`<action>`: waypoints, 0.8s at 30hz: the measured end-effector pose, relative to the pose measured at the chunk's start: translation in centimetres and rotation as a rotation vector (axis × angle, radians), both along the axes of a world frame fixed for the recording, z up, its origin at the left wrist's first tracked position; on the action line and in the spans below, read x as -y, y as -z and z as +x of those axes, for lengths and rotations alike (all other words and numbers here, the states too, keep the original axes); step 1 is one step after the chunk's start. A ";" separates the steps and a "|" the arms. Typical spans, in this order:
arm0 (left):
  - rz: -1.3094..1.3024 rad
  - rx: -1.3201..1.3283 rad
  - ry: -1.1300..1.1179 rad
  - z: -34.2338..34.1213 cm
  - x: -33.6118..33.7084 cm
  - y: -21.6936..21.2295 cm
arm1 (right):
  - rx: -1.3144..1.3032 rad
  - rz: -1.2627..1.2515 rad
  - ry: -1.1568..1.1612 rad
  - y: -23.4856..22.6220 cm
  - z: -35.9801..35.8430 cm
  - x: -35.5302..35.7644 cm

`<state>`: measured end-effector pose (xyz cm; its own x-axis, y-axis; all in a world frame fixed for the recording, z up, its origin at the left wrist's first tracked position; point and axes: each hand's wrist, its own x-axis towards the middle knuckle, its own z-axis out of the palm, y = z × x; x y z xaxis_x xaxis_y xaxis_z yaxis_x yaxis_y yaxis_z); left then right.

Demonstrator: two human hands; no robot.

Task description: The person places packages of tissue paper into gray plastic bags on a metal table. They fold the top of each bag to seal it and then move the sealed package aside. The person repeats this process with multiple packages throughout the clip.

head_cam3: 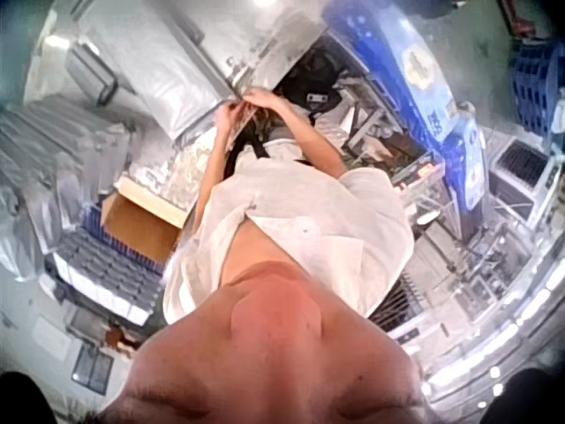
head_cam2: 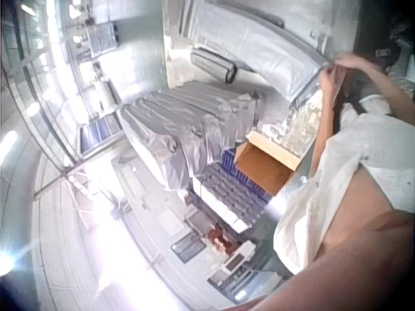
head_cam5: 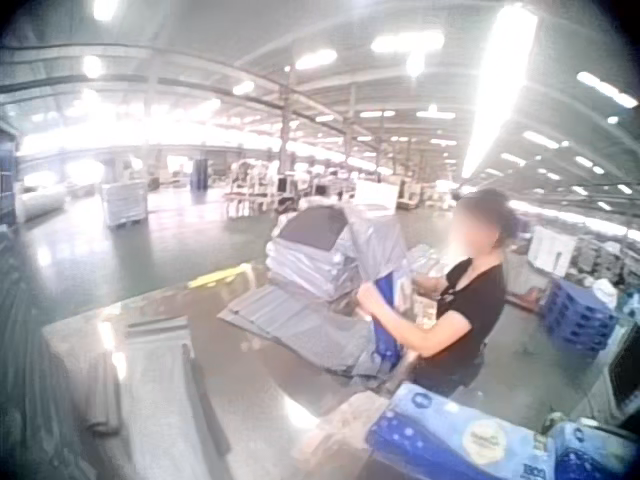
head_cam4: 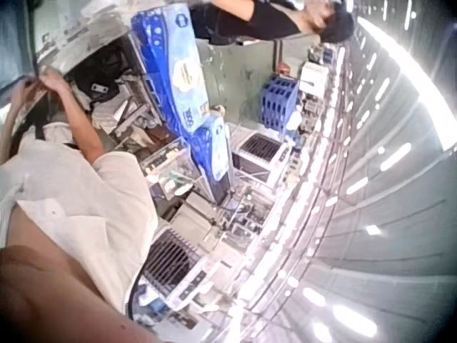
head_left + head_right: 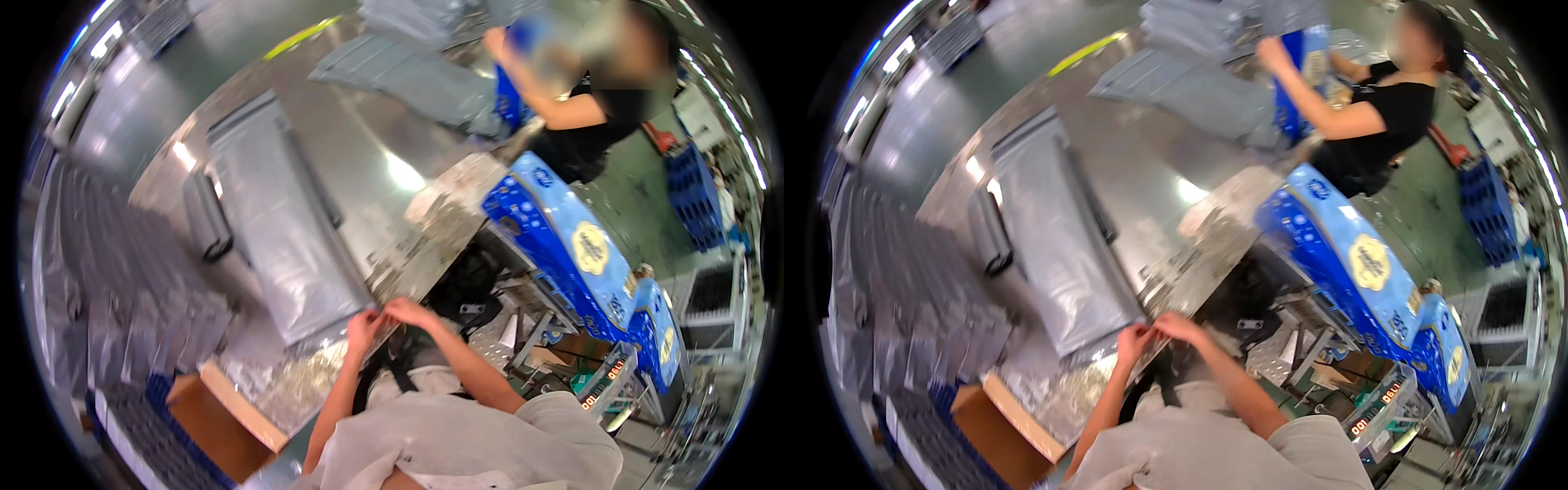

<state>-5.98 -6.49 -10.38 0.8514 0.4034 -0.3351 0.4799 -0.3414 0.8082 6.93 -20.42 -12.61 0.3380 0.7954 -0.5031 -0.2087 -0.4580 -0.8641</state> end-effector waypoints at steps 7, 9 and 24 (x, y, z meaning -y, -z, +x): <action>-0.044 -0.006 0.048 0.6 -0.4 0.2 | 0.269 -0.108 0.104 -0.5 -0.2 -0.8; -0.147 0.023 -0.006 0.8 -0.1 0.0 | 0.296 -0.098 0.076 0.0 0.0 -0.9; -0.787 0.174 -0.377 -4.1 -0.1 0.8 | 0.098 0.047 0.113 1.3 1.8 -1.0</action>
<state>-10.05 -6.39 -11.20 0.7732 0.3747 -0.5116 0.2962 0.4998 0.8139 8.77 -19.39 -13.89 0.4720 0.7718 -0.4262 -0.1701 -0.3946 -0.9030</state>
